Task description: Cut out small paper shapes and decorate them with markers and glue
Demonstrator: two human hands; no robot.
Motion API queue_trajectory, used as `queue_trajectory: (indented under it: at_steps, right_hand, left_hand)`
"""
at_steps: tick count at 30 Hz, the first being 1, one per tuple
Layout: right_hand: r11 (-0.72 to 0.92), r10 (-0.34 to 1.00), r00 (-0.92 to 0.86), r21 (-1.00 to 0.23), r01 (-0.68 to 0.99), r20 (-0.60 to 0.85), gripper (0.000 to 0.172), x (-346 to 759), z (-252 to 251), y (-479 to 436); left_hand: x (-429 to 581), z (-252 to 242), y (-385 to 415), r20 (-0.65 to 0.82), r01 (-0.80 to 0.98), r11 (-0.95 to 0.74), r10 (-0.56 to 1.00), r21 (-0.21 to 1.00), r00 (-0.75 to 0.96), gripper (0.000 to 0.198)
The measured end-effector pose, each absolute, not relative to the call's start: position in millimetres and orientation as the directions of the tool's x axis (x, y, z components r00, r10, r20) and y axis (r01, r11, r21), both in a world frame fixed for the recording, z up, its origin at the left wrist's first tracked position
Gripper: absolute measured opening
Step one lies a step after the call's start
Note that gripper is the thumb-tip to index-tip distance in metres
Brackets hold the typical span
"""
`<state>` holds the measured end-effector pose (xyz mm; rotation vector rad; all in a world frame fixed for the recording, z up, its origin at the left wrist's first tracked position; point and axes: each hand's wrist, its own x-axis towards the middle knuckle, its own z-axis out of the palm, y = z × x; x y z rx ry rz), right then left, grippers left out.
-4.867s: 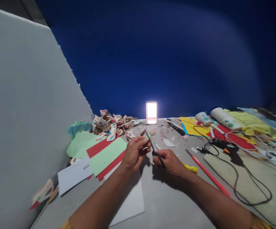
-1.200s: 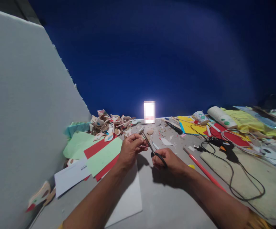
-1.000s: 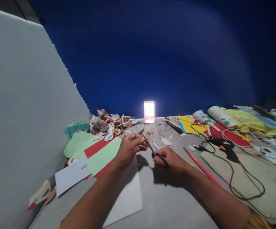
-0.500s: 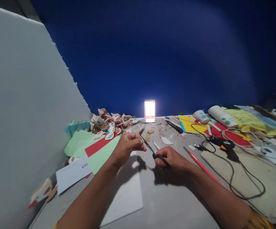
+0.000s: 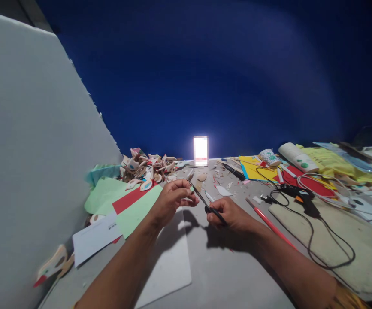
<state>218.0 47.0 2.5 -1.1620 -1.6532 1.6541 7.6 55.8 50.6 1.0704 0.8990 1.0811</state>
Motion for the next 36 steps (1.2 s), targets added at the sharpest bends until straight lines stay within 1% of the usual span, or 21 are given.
queue_trajectory:
  at_steps: [4, 9, 14, 20, 25, 36]
  right_hand:
    - [-0.053, 0.850, -0.504, -0.977, 0.206, -0.152, 0.030, 218.3, -1.7, 50.4]
    - [-0.045, 0.848, -0.512, -0.981, 0.188, -0.137, 0.032, 218.7, -4.8, 50.9]
    - [-0.054, 0.834, -0.532, -0.980, 0.190, -0.148, 0.032, 218.5, -0.6, 49.4]
    - [-0.084, 0.826, -0.539, -0.981, 0.174, -0.166, 0.036, 218.4, -3.4, 49.0]
    - [-0.117, 0.834, -0.522, -0.981, 0.154, -0.182, 0.033, 216.4, -4.3, 47.3]
    - [-0.080, 0.833, -0.526, -0.977, 0.197, -0.174, 0.036, 217.8, -1.0, 47.4]
  left_hand:
    - [11.6, 48.7, 54.4, -0.020, -0.234, 0.071, 0.976, 0.970, 0.215, 0.019]
    - [13.9, 48.4, 54.6, -0.012, -0.259, 0.063, 0.981, 0.964, 0.195, 0.017]
    - [14.9, 48.2, 54.7, -0.018, -0.274, 0.073, 0.980, 0.959, 0.199, 0.014]
    - [14.2, 47.7, 55.3, -0.024, -0.281, 0.083, 0.978, 0.956, 0.207, 0.012]
    - [12.7, 48.3, 55.5, -0.025, -0.287, 0.090, 0.974, 0.954, 0.224, 0.013]
    - [10.2, 51.0, 55.0, -0.012, -0.282, 0.072, 0.978, 0.957, 0.209, 0.011]
